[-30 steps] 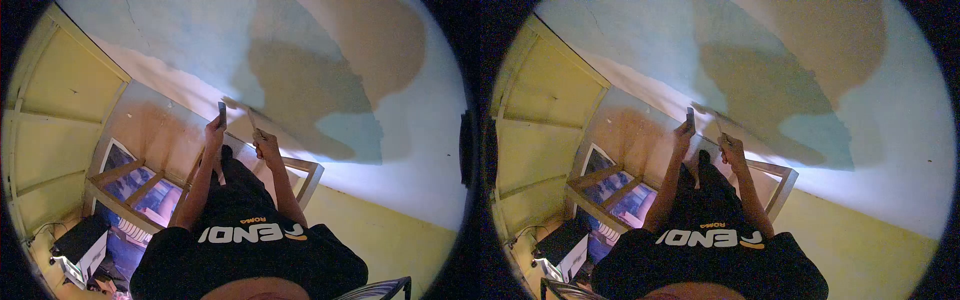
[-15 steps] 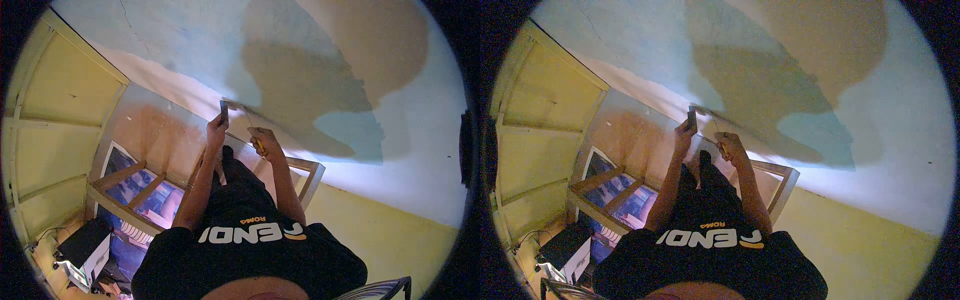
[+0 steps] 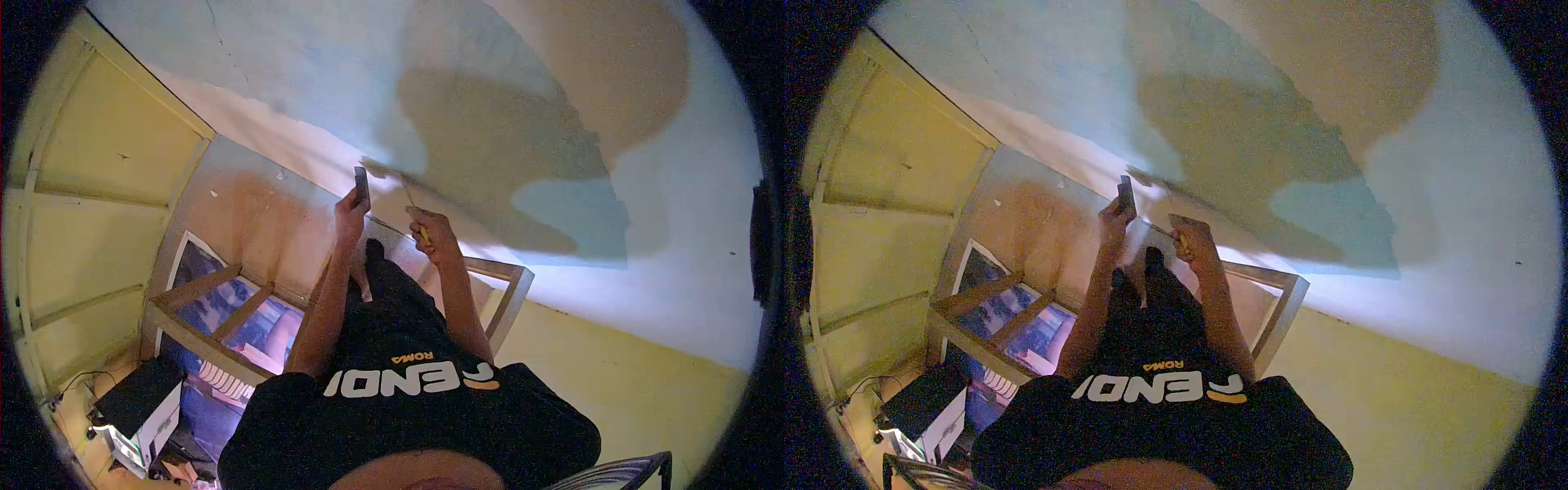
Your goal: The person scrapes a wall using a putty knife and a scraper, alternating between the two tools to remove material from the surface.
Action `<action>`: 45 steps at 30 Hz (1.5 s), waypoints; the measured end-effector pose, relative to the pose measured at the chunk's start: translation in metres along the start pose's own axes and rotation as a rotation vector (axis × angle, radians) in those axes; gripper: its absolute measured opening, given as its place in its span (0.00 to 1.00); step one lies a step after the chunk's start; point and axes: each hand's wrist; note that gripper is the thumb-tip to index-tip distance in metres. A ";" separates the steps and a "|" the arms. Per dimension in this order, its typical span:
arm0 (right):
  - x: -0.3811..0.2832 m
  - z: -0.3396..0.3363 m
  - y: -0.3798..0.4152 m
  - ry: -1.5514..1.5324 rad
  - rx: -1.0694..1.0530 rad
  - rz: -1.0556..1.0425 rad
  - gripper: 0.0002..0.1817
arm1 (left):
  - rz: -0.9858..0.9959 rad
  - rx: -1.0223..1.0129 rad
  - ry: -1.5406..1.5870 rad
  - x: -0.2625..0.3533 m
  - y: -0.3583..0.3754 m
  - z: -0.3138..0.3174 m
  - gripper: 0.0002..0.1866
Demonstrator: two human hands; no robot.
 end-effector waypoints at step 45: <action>-0.006 -0.011 0.014 -0.143 -0.072 -0.022 0.11 | -0.062 -0.032 0.049 -0.025 0.024 -0.005 0.16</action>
Point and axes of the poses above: each hand's wrist, its own y-axis away from the middle knuckle, its own z-axis out of the palm, x = y × z, and after that the axes turned 13 degrees about -z, right-handed
